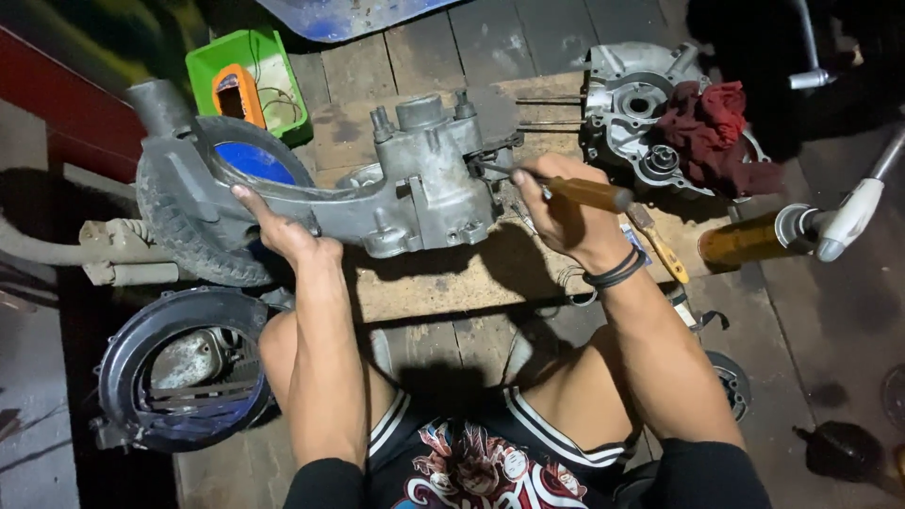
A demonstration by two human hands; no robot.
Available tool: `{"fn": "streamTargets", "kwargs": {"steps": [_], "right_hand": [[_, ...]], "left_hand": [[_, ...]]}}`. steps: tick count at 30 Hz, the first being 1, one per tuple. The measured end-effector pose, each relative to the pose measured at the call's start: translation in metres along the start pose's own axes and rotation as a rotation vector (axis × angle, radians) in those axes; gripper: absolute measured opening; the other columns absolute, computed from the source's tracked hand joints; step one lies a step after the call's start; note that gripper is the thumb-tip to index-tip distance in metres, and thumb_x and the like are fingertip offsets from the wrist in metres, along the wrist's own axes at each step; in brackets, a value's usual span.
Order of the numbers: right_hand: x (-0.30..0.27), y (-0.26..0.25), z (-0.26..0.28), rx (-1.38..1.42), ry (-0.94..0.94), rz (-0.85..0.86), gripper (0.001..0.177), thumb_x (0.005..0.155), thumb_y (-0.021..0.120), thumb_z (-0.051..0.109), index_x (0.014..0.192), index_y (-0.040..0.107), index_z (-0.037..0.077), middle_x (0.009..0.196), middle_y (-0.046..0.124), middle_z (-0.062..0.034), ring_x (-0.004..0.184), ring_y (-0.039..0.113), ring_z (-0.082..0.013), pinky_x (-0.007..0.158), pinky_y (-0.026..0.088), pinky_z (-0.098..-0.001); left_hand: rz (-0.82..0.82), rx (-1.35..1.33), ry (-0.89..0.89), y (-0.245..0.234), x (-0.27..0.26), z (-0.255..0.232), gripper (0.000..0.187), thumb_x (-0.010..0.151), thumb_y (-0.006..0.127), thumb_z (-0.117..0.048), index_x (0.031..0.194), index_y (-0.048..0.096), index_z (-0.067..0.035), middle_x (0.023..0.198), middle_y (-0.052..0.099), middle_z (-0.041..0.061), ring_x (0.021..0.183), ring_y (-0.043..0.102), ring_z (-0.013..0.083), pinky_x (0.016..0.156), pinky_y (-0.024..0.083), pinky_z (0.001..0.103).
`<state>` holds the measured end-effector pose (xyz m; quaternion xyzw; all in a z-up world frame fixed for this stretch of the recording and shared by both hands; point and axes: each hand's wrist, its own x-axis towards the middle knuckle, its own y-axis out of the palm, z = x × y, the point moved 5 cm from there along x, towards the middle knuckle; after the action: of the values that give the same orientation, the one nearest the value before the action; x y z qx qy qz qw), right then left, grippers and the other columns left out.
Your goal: The person cleans a metallic engine casing using a wire brush and a screwdriver. They scrub the surface and crevices of the part while holding it steady with their left hand.
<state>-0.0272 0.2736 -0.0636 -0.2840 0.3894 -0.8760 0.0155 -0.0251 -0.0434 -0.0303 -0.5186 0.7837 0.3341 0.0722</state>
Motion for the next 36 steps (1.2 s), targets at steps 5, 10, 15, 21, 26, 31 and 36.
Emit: {"fn": "streamTargets", "kwargs": {"steps": [5, 10, 15, 21, 26, 31, 36], "right_hand": [[0.008, 0.001, 0.022, -0.058, -0.091, -0.066, 0.014, 0.105, 0.059, 0.022, 0.098, 0.069, 0.013, 0.075, 0.064, -0.0079, 0.077, 0.071, -0.0319, 0.082, 0.057, -0.0408], [0.01, -0.001, 0.028, -0.077, -0.125, -0.078, 0.013, 0.102, 0.062, 0.019, 0.094, 0.069, 0.012, 0.073, 0.064, -0.0086, 0.076, 0.071, -0.0315, 0.081, 0.058, -0.0429], [0.009, -0.001, 0.025, -0.155, -0.165, -0.095, 0.015, 0.101, 0.06, 0.023, 0.09, 0.064, 0.013, 0.072, 0.054, -0.007, 0.073, 0.065, -0.034, 0.074, 0.056, -0.0415], [0.001, -0.016, 0.023, -0.104, -0.024, -0.185, 0.012, 0.099, 0.066, 0.021, 0.093, 0.074, 0.014, 0.075, 0.063, -0.0124, 0.081, 0.068, -0.0413, 0.076, 0.056, -0.0464], [0.0, -0.003, 0.015, -0.139, -0.065, -0.177, 0.01, 0.098, 0.066, 0.024, 0.095, 0.073, 0.018, 0.076, 0.065, -0.0081, 0.08, 0.07, -0.0361, 0.077, 0.057, -0.0432], [0.001, 0.013, 0.009, -0.171, -0.098, -0.145, 0.013, 0.101, 0.063, 0.027, 0.095, 0.071, 0.018, 0.076, 0.064, -0.005, 0.079, 0.07, -0.0312, 0.079, 0.057, -0.0399], [0.011, 0.008, 0.036, -0.125, -0.168, -0.128, 0.016, 0.104, 0.059, 0.024, 0.095, 0.068, 0.016, 0.072, 0.059, -0.0017, 0.073, 0.069, -0.0255, 0.083, 0.056, -0.0349]], "left_hand": [[-0.005, 0.024, -0.003, 0.002, -0.002, 0.0, 0.098, 0.066, 0.083, -0.054, 0.134, 0.053, 0.01, 0.133, 0.056, 0.025, 0.132, 0.052, 0.0325, 0.114, 0.038, 0.046], [-0.01, 0.023, -0.004, 0.002, -0.005, -0.002, 0.099, 0.065, 0.084, -0.056, 0.131, 0.053, 0.01, 0.131, 0.055, 0.027, 0.131, 0.052, 0.0344, 0.113, 0.037, 0.048], [-0.017, 0.036, 0.006, 0.009, -0.008, -0.005, 0.106, 0.061, 0.084, -0.058, 0.133, 0.049, 0.011, 0.136, 0.051, 0.028, 0.135, 0.047, 0.0359, 0.114, 0.033, 0.048], [-0.015, -0.006, 0.01, 0.02, -0.023, -0.012, 0.111, 0.059, 0.086, -0.056, 0.136, 0.044, 0.012, 0.138, 0.045, 0.03, 0.14, 0.041, 0.0371, 0.116, 0.029, 0.051], [-0.018, 0.022, 0.014, 0.018, -0.024, -0.011, 0.113, 0.059, 0.085, -0.058, 0.137, 0.041, 0.012, 0.138, 0.042, 0.029, 0.141, 0.038, 0.035, 0.117, 0.028, 0.047], [-0.004, 0.017, 0.028, 0.018, -0.02, -0.011, 0.117, 0.058, 0.087, -0.058, 0.138, 0.038, 0.013, 0.14, 0.041, 0.03, 0.143, 0.037, 0.0388, 0.119, 0.025, 0.049], [0.006, 0.013, 0.016, 0.022, -0.024, -0.013, 0.12, 0.058, 0.085, -0.059, 0.141, 0.035, 0.012, 0.143, 0.035, 0.031, 0.146, 0.031, 0.0398, 0.119, 0.022, 0.052]]}}
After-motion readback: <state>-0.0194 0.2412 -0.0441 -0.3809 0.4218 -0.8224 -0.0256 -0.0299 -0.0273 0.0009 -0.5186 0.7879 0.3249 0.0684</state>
